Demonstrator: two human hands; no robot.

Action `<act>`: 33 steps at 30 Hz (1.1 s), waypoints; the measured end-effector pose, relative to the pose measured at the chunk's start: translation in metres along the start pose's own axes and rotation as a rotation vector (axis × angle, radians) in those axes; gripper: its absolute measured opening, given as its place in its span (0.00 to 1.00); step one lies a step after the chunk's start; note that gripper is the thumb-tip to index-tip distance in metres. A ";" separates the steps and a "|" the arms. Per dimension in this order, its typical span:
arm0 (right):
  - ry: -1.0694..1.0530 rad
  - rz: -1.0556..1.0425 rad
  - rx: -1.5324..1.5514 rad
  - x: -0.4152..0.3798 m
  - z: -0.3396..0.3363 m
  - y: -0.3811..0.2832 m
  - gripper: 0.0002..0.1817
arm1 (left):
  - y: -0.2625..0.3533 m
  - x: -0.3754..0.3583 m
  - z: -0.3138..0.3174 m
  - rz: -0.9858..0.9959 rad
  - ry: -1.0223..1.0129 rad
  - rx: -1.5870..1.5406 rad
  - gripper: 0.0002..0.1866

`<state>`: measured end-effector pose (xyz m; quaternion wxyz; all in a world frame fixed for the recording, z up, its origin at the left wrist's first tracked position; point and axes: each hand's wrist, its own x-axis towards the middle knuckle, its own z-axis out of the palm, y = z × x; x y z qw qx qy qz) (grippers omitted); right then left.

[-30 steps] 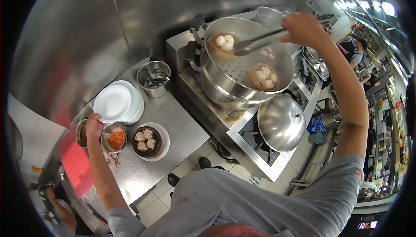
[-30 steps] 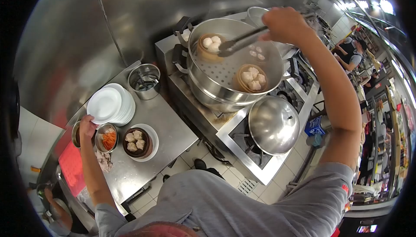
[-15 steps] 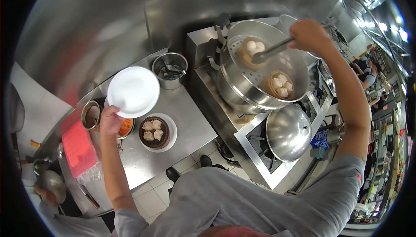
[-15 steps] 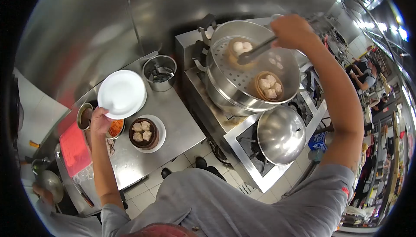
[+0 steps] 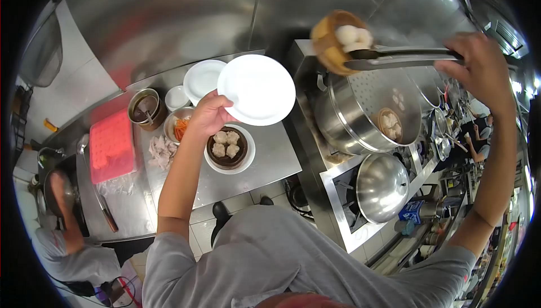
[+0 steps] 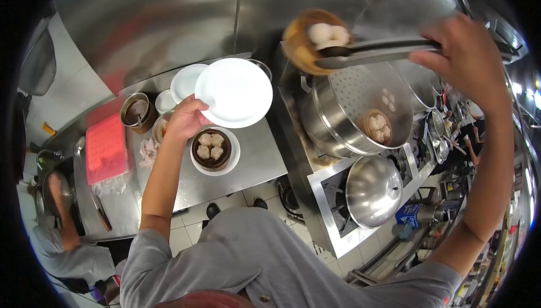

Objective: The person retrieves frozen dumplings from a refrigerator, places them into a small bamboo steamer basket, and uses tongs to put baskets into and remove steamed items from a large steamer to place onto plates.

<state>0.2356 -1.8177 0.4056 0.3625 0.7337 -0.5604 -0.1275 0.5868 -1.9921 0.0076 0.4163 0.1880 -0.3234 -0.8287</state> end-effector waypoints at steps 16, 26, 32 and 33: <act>0.121 -0.518 0.127 0.086 -0.056 -0.208 0.19 | 0.006 -0.102 -0.076 0.128 0.117 -0.061 0.25; -0.123 -0.436 0.309 0.021 0.075 -0.278 0.21 | 0.021 -0.195 -0.138 0.297 0.310 0.014 0.24; -0.169 -0.454 0.319 0.019 0.125 -0.323 0.19 | 0.020 -0.219 -0.148 0.330 0.380 -0.085 0.27; -0.175 -0.467 0.317 0.020 0.126 -0.328 0.18 | 0.019 -0.221 -0.148 0.328 0.378 -0.089 0.27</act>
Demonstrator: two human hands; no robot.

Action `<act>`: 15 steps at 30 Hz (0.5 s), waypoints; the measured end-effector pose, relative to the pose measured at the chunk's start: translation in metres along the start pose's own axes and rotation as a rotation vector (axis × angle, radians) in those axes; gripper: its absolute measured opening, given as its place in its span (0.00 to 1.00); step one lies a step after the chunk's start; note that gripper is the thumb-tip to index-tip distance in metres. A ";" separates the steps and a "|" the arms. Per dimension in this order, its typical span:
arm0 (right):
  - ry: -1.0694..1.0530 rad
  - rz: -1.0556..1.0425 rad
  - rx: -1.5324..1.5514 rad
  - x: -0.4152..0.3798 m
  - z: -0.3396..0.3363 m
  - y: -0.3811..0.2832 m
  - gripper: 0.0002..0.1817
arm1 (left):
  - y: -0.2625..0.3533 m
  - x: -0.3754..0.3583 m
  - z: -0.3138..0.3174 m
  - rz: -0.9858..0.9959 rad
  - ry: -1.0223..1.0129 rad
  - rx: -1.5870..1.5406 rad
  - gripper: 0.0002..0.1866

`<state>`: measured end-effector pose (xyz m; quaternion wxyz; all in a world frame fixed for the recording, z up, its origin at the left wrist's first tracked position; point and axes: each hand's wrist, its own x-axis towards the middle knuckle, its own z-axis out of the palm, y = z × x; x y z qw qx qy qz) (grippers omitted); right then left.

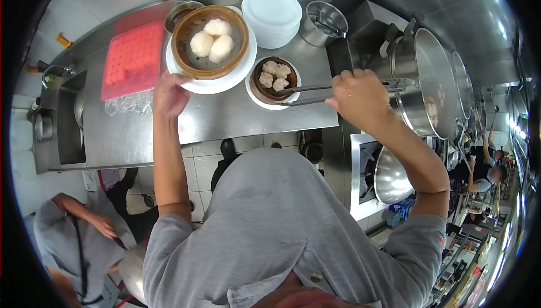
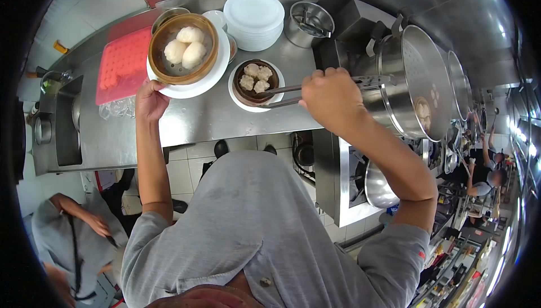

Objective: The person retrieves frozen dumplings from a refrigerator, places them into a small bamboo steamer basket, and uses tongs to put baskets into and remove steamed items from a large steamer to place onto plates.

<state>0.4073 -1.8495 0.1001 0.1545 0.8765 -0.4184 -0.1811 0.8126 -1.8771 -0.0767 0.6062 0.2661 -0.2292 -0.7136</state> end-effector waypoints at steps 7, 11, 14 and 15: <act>-0.107 -0.042 0.101 0.027 0.015 -0.010 0.14 | -0.011 -0.010 -0.005 -0.014 0.034 -0.015 0.27; -0.137 -0.044 0.093 0.026 0.008 -0.002 0.13 | -0.014 -0.013 -0.007 -0.009 0.096 -0.018 0.26; -0.158 -0.048 0.074 0.027 0.007 -0.002 0.15 | -0.015 -0.014 -0.009 -0.017 0.111 -0.020 0.25; -0.177 -0.048 0.059 0.029 0.008 -0.006 0.17 | -0.016 -0.013 -0.009 -0.018 0.112 -0.021 0.24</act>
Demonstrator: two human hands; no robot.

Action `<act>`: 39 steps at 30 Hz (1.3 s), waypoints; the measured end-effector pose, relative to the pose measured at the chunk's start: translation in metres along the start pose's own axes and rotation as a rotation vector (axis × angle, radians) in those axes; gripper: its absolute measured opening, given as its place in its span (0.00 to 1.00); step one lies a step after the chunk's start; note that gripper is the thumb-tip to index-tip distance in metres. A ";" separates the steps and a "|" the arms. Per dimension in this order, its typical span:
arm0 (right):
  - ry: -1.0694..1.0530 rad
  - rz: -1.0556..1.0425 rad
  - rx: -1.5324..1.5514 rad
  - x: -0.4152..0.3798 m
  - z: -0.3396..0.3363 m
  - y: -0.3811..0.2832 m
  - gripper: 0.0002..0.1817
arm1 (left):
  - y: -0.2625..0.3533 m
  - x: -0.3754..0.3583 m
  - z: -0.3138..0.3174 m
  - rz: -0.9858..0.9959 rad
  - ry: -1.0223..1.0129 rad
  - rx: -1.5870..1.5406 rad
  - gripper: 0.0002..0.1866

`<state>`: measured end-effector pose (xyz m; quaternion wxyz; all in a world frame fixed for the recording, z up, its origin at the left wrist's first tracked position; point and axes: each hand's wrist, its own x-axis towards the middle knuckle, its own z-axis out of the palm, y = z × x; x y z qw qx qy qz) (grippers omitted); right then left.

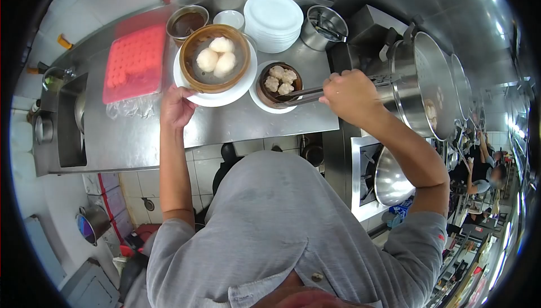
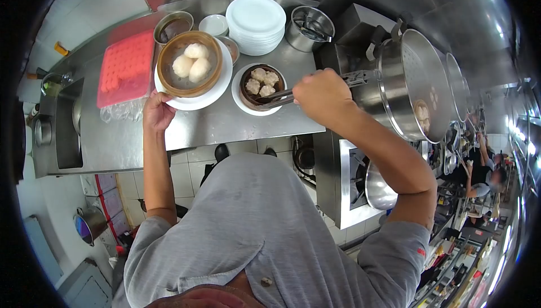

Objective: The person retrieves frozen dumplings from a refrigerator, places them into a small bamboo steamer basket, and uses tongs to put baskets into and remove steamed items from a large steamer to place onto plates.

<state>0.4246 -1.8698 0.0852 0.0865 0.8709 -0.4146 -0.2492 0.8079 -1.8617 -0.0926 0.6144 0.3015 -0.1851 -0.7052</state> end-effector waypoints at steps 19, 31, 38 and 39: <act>0.492 -0.045 -0.086 -0.056 -0.135 0.010 0.19 | -0.039 0.014 0.019 -0.169 -0.118 0.039 0.23; 0.425 0.037 -0.117 -0.068 -0.148 0.023 0.17 | -0.038 0.024 0.029 -0.145 -0.134 0.133 0.21; 0.335 0.139 -0.123 -0.084 -0.119 0.053 0.17 | 0.010 0.078 0.014 0.026 -0.109 0.300 0.26; 0.297 0.144 -0.118 -0.082 -0.110 0.053 0.17 | 0.016 0.095 0.020 0.090 -0.089 0.327 0.26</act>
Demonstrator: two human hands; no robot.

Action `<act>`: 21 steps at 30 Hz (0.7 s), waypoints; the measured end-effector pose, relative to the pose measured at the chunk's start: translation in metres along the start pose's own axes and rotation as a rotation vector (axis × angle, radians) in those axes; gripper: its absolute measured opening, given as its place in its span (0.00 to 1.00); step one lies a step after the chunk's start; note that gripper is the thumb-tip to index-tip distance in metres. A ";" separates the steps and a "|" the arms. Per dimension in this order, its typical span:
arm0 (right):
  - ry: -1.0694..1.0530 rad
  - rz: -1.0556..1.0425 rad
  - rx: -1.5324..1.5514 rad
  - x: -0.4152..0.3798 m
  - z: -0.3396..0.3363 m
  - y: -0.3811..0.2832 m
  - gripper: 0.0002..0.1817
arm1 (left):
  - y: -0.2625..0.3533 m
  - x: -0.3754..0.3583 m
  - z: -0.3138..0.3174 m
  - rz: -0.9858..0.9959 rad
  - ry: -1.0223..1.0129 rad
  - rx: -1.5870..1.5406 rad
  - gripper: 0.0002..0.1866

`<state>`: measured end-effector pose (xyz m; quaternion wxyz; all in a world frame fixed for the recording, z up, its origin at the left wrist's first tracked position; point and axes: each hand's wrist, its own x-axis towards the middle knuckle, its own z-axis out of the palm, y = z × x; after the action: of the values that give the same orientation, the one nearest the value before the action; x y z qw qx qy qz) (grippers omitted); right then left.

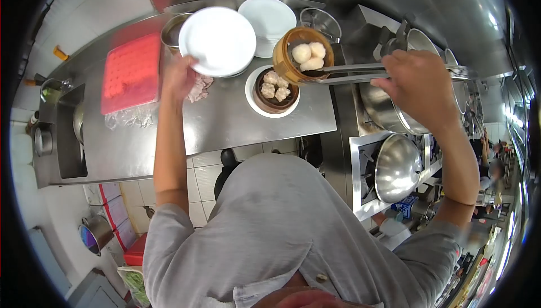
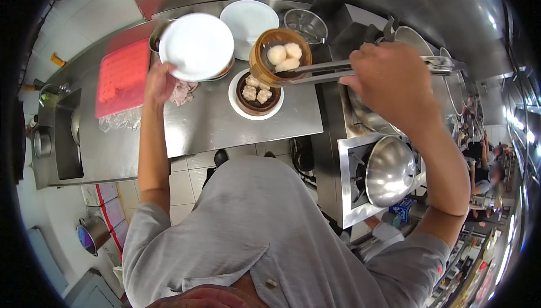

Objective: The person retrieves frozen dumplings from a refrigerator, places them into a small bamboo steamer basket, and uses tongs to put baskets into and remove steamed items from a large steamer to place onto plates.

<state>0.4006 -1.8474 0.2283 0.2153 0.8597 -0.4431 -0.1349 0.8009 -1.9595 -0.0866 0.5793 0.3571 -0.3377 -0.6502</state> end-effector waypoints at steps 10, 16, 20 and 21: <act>-0.102 -0.082 0.133 0.019 0.076 -0.034 0.15 | -0.009 0.132 0.059 -0.224 -0.088 -0.012 0.24; -0.079 -0.103 0.135 0.024 0.078 -0.037 0.13 | -0.027 0.154 0.079 -0.214 -0.060 0.265 0.20; -0.075 -0.115 0.137 0.028 0.074 -0.040 0.12 | -0.025 0.158 0.080 -0.184 -0.035 0.756 0.20; -0.079 -0.120 0.131 0.029 0.073 -0.041 0.11 | -0.026 0.158 0.081 -0.176 -0.053 0.830 0.21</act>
<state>0.4148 -1.8681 0.1431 0.1324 0.8909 -0.4069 -0.1523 0.7063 -2.1124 -0.0788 0.3195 0.5707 -0.5539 -0.5151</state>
